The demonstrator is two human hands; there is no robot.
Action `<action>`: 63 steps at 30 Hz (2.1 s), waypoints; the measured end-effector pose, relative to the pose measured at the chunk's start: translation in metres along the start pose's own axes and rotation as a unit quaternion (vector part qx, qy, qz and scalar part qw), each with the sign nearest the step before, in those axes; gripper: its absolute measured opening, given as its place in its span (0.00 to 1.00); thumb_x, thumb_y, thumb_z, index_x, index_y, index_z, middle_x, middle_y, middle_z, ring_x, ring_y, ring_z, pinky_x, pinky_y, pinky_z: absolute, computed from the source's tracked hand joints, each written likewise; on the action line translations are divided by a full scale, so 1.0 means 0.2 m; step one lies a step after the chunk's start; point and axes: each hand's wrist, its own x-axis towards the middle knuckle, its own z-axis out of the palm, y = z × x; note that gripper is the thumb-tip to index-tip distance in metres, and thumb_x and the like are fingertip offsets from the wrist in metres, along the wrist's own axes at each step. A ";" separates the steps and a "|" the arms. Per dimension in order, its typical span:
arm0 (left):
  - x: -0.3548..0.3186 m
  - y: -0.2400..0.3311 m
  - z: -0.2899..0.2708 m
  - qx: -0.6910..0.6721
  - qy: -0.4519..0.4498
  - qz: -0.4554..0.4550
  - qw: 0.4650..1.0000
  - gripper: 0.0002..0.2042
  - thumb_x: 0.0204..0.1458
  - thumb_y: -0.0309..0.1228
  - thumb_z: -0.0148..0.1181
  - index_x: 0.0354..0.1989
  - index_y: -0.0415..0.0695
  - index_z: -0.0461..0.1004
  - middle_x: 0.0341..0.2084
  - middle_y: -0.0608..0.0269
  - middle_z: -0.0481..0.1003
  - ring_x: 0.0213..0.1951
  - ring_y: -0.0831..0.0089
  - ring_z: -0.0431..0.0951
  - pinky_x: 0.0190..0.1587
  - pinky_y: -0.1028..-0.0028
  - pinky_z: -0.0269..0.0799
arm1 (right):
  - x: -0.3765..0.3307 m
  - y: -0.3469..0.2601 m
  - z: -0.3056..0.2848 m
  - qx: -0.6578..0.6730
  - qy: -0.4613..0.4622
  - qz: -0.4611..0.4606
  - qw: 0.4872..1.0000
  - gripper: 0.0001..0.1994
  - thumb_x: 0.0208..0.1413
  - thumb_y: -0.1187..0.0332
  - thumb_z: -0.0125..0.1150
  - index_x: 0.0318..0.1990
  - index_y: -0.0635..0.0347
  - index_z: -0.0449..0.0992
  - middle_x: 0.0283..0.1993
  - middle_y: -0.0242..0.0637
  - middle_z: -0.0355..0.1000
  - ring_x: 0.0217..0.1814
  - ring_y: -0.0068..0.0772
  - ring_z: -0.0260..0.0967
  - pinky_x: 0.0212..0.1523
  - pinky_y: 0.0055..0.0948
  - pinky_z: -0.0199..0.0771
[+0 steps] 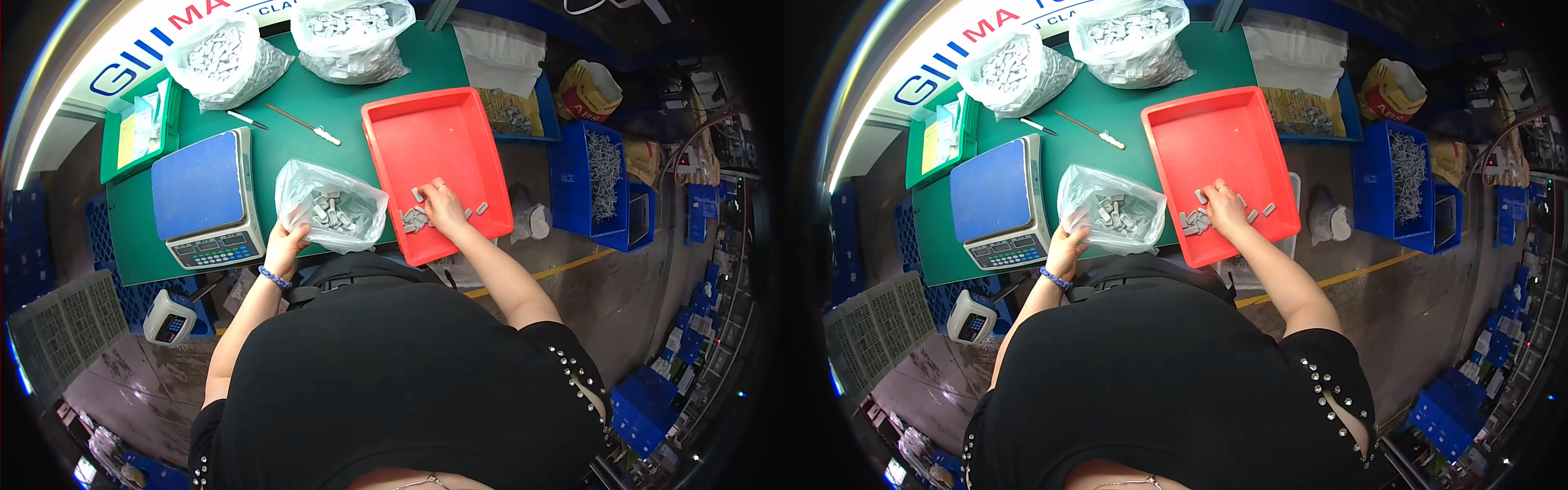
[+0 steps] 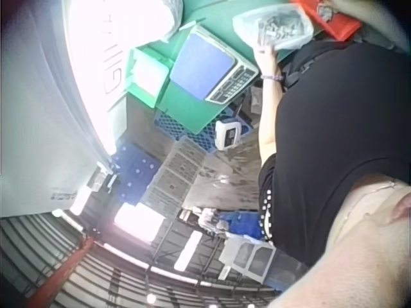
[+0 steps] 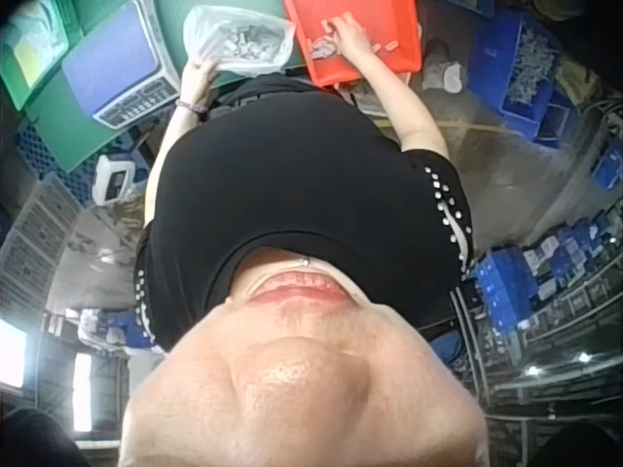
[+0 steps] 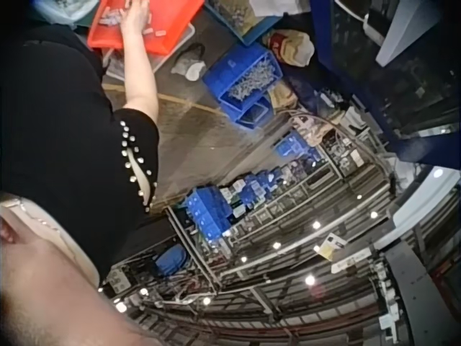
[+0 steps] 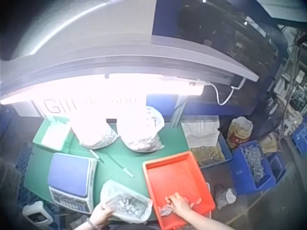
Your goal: Weighing small metal components on a digital scale and placing them into plastic bags for packaging.
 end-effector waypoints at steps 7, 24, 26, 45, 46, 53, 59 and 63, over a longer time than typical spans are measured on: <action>0.00 -0.01 -0.01 0.001 -0.004 -0.010 1.000 0.24 0.48 0.29 0.59 0.55 0.50 0.63 0.46 0.71 0.70 0.44 0.78 0.69 0.41 0.76 0.65 | 0.01 0.02 0.04 -0.044 -0.009 0.069 0.997 0.11 0.40 0.77 0.61 0.34 0.60 0.70 0.34 0.43 0.66 0.38 0.48 0.68 0.39 0.41 0.70; 0.01 -0.02 -0.01 0.006 -0.008 -0.011 1.000 0.23 0.49 0.29 0.59 0.56 0.51 0.63 0.45 0.71 0.70 0.44 0.78 0.69 0.41 0.76 0.66 | 0.15 -0.12 0.05 0.062 -0.058 0.101 0.991 0.12 0.41 0.76 0.62 0.36 0.61 0.70 0.33 0.41 0.70 0.36 0.37 0.71 0.35 0.31 0.72; 0.02 -0.02 -0.02 0.003 -0.006 -0.008 1.000 0.23 0.49 0.29 0.59 0.56 0.51 0.63 0.46 0.71 0.70 0.44 0.78 0.69 0.41 0.76 0.66 | 0.21 -0.22 -0.02 0.186 -0.055 0.174 0.965 0.11 0.43 0.75 0.62 0.36 0.61 0.70 0.34 0.39 0.70 0.35 0.32 0.71 0.34 0.28 0.72; 0.03 -0.02 -0.01 -0.015 -0.016 -0.011 1.000 0.22 0.48 0.29 0.59 0.54 0.50 0.65 0.44 0.72 0.70 0.42 0.80 0.69 0.38 0.79 0.65 | -0.04 0.03 -0.10 -0.140 -0.105 0.204 0.963 0.24 0.39 0.61 0.69 0.41 0.61 0.66 0.42 0.51 0.65 0.45 0.52 0.67 0.41 0.40 0.72; 0.03 -0.01 -0.01 -0.015 -0.015 -0.006 1.000 0.22 0.48 0.29 0.59 0.54 0.50 0.65 0.44 0.72 0.70 0.42 0.79 0.69 0.38 0.78 0.65 | -0.04 0.03 -0.08 -0.122 -0.085 0.188 0.971 0.24 0.39 0.61 0.70 0.41 0.62 0.65 0.42 0.52 0.64 0.46 0.53 0.67 0.42 0.41 0.72; 0.02 -0.01 0.00 -0.015 -0.006 -0.009 1.000 0.23 0.48 0.29 0.59 0.55 0.50 0.64 0.44 0.72 0.70 0.43 0.79 0.69 0.39 0.78 0.65 | -0.06 0.08 0.03 -0.005 -0.065 0.115 0.991 0.15 0.37 0.74 0.64 0.35 0.59 0.68 0.35 0.45 0.67 0.40 0.48 0.68 0.40 0.40 0.70; 0.02 -0.02 -0.01 -0.010 -0.003 -0.014 1.000 0.23 0.48 0.29 0.59 0.55 0.50 0.64 0.45 0.71 0.70 0.44 0.78 0.69 0.38 0.78 0.66 | -0.06 0.10 0.05 0.005 -0.037 0.075 0.997 0.14 0.37 0.76 0.63 0.35 0.60 0.68 0.30 0.40 0.68 0.34 0.39 0.69 0.34 0.34 0.71; 0.02 -0.02 -0.01 -0.004 -0.003 -0.013 1.000 0.23 0.48 0.29 0.59 0.55 0.50 0.64 0.45 0.71 0.70 0.43 0.78 0.69 0.38 0.79 0.67 | 0.08 -0.03 -0.02 0.350 0.023 0.253 0.902 0.11 0.44 0.75 0.63 0.36 0.62 0.69 0.30 0.33 0.69 0.28 0.20 0.68 0.29 0.21 0.71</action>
